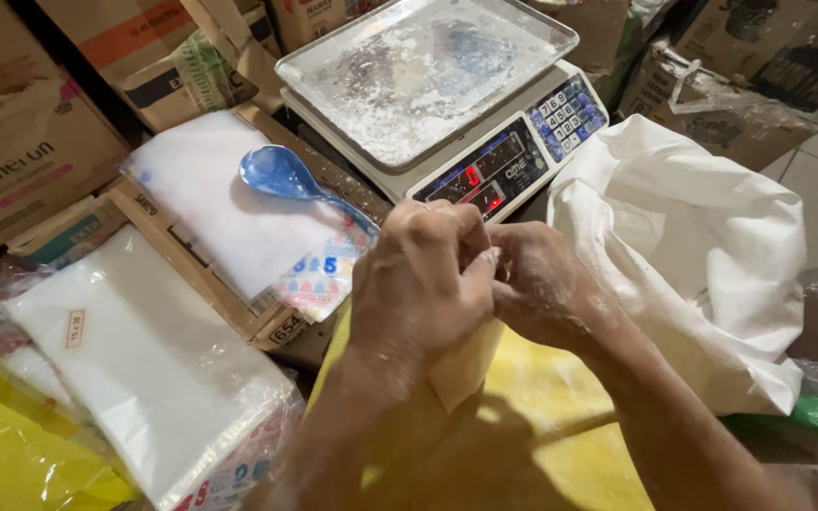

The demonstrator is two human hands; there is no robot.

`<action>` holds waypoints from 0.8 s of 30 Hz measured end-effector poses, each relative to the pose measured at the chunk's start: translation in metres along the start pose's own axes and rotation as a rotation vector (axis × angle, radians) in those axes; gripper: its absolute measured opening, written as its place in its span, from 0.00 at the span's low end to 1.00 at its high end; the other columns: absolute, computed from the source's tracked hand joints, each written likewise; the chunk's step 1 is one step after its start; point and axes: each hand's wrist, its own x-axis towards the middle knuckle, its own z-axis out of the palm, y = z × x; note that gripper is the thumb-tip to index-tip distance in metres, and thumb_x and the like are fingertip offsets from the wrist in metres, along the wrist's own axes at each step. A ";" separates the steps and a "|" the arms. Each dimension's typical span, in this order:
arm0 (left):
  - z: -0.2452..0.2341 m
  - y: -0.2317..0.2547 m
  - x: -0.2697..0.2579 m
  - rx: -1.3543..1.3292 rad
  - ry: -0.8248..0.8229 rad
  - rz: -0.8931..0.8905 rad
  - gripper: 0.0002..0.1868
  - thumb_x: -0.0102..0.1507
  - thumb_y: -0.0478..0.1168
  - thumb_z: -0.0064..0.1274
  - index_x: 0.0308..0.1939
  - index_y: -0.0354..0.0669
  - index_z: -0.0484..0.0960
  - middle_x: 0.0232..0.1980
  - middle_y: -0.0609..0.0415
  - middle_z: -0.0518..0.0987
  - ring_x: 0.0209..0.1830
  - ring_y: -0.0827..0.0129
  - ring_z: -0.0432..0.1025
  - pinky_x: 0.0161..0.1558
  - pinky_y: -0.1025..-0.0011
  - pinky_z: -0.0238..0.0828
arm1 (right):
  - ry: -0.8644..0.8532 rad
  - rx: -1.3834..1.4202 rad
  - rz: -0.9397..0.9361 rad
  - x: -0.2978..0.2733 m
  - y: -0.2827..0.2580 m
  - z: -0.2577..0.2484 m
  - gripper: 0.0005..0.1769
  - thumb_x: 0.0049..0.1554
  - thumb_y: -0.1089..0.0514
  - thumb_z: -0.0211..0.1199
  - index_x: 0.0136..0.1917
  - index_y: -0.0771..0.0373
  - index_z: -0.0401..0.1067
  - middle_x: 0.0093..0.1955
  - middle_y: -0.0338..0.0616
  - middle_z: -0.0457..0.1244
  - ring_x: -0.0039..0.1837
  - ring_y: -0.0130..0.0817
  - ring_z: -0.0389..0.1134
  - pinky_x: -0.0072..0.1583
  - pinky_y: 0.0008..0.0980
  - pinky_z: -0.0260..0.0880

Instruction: The person scoops white powder from a large sack into small plastic bags, places each bag on a digital scale to check weight, and ties the bags closed. The process is repeated multiple times in a cluttered storage area with stacked boxes.

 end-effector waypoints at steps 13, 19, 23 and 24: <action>0.000 -0.038 -0.003 -0.335 -0.223 -0.162 0.15 0.60 0.34 0.48 0.50 0.37 0.82 0.46 0.47 0.86 0.47 0.65 0.83 0.55 0.69 0.79 | 0.160 0.200 0.154 -0.009 -0.009 0.003 0.18 0.62 0.50 0.57 0.49 0.65 0.80 0.37 0.39 0.73 0.39 0.22 0.69 0.43 0.27 0.72; 0.027 -0.056 -0.011 -0.130 -0.088 0.074 0.11 0.61 0.32 0.49 0.45 0.38 0.84 0.47 0.46 0.83 0.57 0.51 0.69 0.62 0.56 0.65 | 0.303 -0.094 -0.030 -0.011 -0.016 0.001 0.15 0.64 0.53 0.58 0.46 0.64 0.81 0.38 0.42 0.72 0.38 0.25 0.71 0.42 0.30 0.70; 0.039 -0.071 -0.017 -0.285 -0.025 0.157 0.09 0.62 0.31 0.49 0.40 0.42 0.85 0.47 0.50 0.82 0.61 0.58 0.68 0.66 0.58 0.63 | 0.344 0.101 -0.010 -0.013 -0.015 0.004 0.15 0.63 0.53 0.58 0.49 0.66 0.79 0.35 0.38 0.72 0.38 0.20 0.72 0.40 0.27 0.72; 0.042 -0.074 -0.018 -0.339 -0.015 0.172 0.09 0.62 0.31 0.49 0.40 0.42 0.86 0.48 0.50 0.81 0.61 0.58 0.69 0.67 0.59 0.63 | 0.348 0.176 -0.004 -0.013 -0.014 0.005 0.15 0.62 0.53 0.58 0.50 0.66 0.78 0.35 0.36 0.71 0.40 0.18 0.73 0.40 0.25 0.73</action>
